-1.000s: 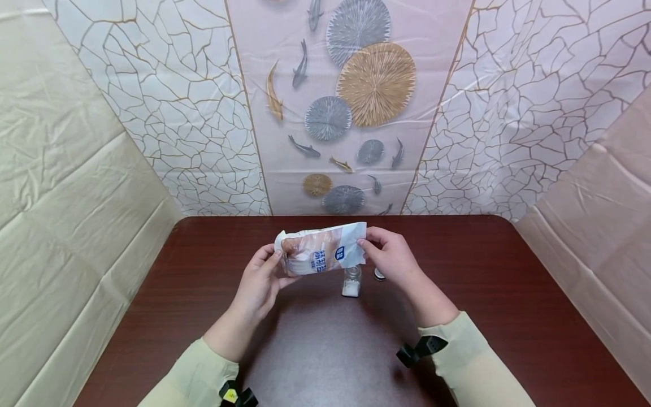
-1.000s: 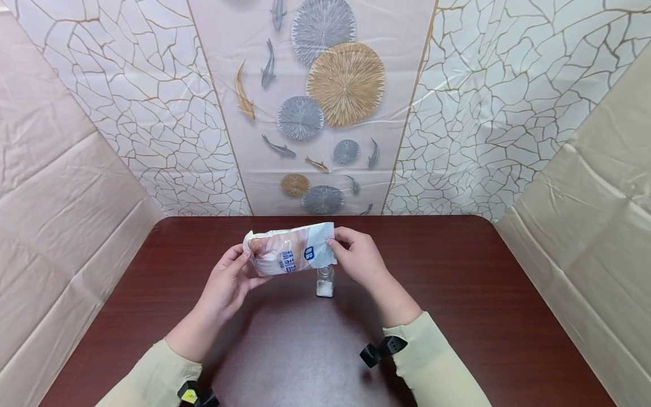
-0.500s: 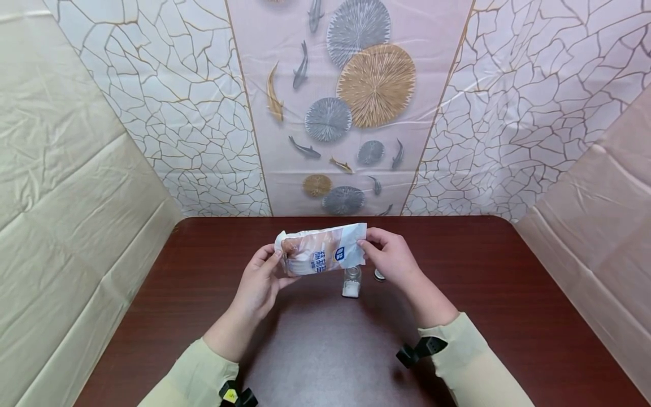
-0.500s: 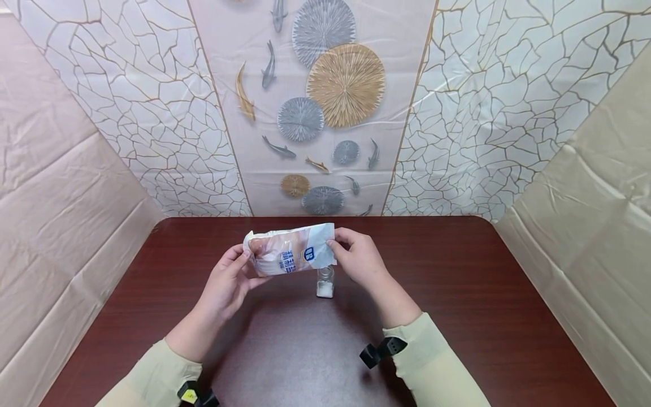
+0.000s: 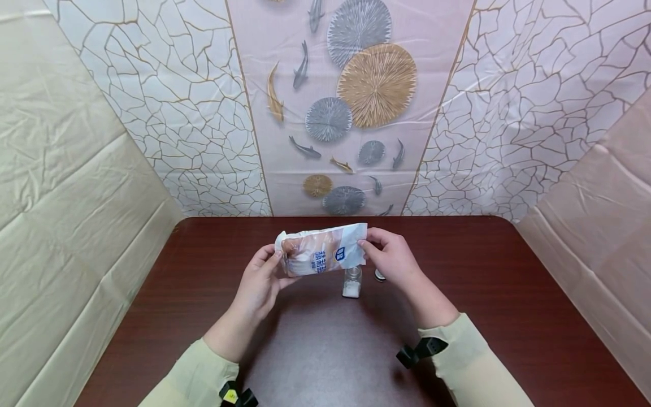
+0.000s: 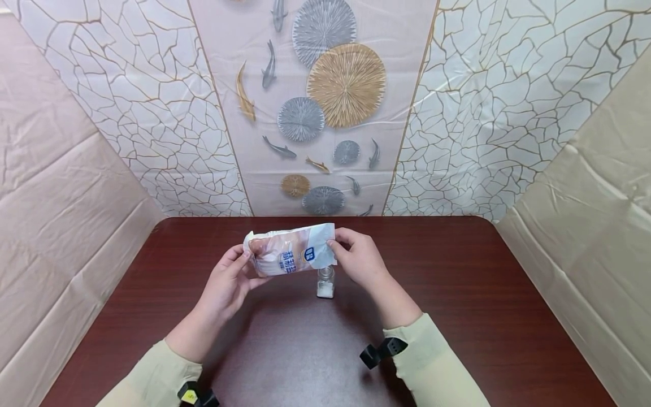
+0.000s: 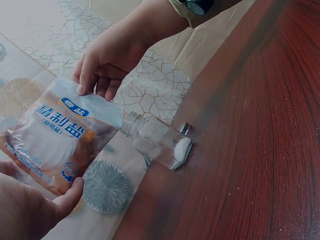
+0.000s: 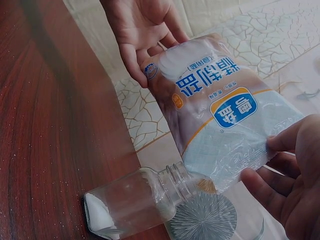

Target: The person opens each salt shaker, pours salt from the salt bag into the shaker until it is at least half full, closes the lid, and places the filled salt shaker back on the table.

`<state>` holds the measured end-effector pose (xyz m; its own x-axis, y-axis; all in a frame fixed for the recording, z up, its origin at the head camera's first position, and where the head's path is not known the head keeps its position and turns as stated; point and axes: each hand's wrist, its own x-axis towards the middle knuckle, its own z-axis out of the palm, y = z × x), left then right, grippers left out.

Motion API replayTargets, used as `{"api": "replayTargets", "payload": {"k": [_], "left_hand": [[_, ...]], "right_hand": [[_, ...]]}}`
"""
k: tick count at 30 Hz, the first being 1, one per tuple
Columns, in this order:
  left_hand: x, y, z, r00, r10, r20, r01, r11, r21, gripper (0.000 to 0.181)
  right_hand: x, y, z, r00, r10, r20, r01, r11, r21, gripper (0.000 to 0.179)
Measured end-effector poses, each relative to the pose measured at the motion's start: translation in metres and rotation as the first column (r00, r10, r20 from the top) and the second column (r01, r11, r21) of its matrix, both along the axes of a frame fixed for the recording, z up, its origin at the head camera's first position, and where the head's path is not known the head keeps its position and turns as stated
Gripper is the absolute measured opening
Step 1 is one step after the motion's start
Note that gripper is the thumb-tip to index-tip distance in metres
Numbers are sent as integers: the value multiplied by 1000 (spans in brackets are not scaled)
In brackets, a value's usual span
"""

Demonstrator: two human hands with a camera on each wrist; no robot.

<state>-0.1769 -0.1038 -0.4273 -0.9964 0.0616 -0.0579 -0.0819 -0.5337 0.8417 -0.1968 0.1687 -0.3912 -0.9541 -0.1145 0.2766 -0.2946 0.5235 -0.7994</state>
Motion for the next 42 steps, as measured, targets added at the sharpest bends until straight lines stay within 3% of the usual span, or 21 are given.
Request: {"api": "replayTargets", "payload": {"k": [42], "left_hand": [[0, -1, -4, 1000, -5, -17, 6, 1000, 17, 17]], "right_hand": [[2, -2, 3, 1000, -1, 26, 1, 1000, 10, 13]]}}
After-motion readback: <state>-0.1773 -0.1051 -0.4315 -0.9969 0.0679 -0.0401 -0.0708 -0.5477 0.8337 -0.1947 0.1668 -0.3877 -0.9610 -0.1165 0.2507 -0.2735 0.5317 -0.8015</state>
